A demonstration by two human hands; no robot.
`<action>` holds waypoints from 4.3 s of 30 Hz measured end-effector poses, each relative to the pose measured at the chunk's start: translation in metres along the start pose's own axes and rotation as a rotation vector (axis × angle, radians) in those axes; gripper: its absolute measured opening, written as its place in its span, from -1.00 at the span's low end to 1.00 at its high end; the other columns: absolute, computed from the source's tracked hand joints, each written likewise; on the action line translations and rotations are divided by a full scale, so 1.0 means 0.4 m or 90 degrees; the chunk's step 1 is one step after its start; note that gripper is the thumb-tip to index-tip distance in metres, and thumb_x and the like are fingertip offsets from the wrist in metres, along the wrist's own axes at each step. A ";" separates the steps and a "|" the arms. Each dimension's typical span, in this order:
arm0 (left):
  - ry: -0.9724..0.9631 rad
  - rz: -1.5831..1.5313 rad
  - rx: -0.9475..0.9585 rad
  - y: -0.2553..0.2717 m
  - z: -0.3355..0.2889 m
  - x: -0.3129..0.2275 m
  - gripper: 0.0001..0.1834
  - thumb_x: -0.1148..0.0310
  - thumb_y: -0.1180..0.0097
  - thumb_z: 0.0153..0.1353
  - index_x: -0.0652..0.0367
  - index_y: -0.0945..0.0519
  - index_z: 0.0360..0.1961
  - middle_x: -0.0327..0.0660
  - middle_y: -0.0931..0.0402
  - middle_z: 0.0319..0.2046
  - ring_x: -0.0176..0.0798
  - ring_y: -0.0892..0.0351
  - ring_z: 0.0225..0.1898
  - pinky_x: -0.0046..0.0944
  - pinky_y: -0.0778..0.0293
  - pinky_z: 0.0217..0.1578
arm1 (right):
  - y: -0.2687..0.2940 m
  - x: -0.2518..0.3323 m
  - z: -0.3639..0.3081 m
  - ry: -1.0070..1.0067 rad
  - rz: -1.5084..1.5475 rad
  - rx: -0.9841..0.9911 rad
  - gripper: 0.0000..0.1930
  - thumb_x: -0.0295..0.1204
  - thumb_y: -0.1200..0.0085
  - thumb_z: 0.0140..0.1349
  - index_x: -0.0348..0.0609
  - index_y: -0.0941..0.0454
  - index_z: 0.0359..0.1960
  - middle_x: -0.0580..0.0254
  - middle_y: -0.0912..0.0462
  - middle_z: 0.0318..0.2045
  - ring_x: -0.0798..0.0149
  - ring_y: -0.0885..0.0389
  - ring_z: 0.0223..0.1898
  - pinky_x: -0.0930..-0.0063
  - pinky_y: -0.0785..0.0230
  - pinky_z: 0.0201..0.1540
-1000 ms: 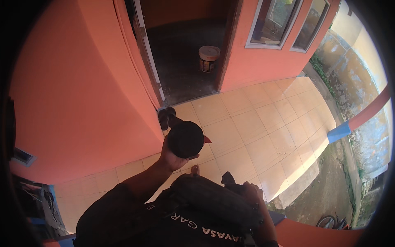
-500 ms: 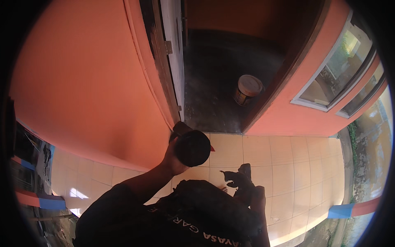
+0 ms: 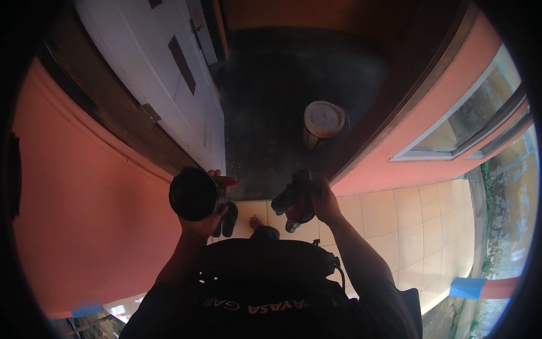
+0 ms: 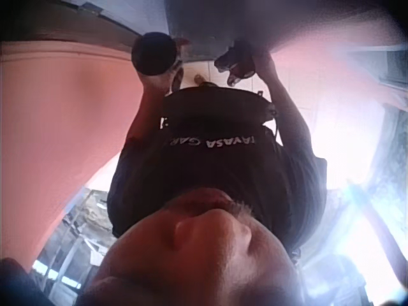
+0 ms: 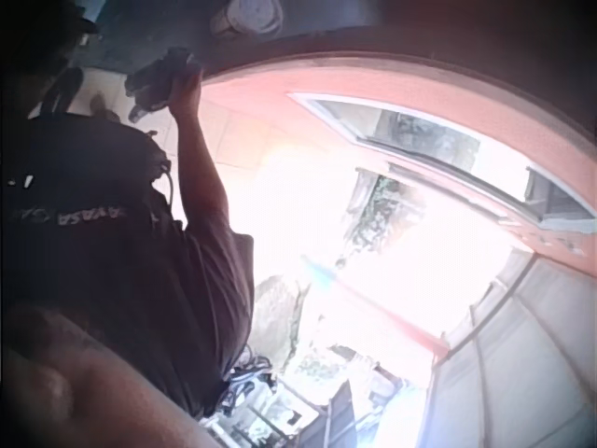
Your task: The person paints a door frame black using a paintbrush and a small paint can. They repeatedly dip the brush into the can and apply paint along the vertical and horizontal edges of the frame. The person briefly walks outside to retrieve a cloth, then returns to continue painting.
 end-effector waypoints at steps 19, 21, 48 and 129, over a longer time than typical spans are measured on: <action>0.086 0.651 -0.145 0.356 0.794 -0.133 -0.17 0.14 -0.21 0.27 0.21 -0.11 0.43 0.04 -0.11 0.40 0.05 -0.41 0.27 -0.02 -0.67 -0.04 | 0.285 -0.097 1.064 -0.103 -0.154 -0.348 -0.71 -0.28 0.11 0.40 -0.14 -0.37 0.06 -0.18 -0.60 -0.06 -0.25 -0.56 0.02 0.00 -0.38 0.03; 0.107 0.455 -0.166 0.400 0.877 -0.108 -0.13 0.24 -0.27 0.25 0.18 -0.05 0.46 -0.01 -0.03 0.45 -0.01 -0.38 0.30 -0.08 -0.65 0.02 | 0.286 -0.184 1.181 -0.210 -0.242 -0.286 -0.70 -0.28 0.09 0.38 -0.05 -0.39 0.09 -0.10 -0.61 0.00 -0.22 -0.56 0.03 -0.04 -0.38 0.05; 0.118 -0.071 -0.305 0.771 1.315 0.163 0.10 -0.02 -0.28 0.18 0.07 0.16 0.53 -0.14 0.26 0.54 0.16 -0.19 0.39 0.23 -0.56 0.04 | 0.210 -0.943 1.573 -0.302 -0.496 -0.285 -0.14 -0.23 -0.44 -0.11 0.11 -0.34 0.32 -0.03 -0.43 0.27 -0.13 -0.36 0.30 -0.09 -0.25 0.24; 0.082 0.094 -0.210 0.672 0.693 0.044 -0.27 0.34 -0.19 0.29 0.24 -0.16 0.40 -0.04 -0.13 0.40 0.06 -0.43 0.25 0.03 -0.67 -0.05 | -0.409 -0.957 0.721 -0.606 0.593 -0.338 -0.50 -0.11 -0.12 0.28 -0.08 -0.43 0.17 0.08 -0.64 -0.06 -0.01 -0.70 -0.15 0.02 -0.67 -0.37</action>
Point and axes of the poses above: each hand's wrist, its own z-axis towards the middle knuckle, its own y-axis out of the back of the hand, x = y × z, the point moved 10 cm from there along z, towards the middle knuckle
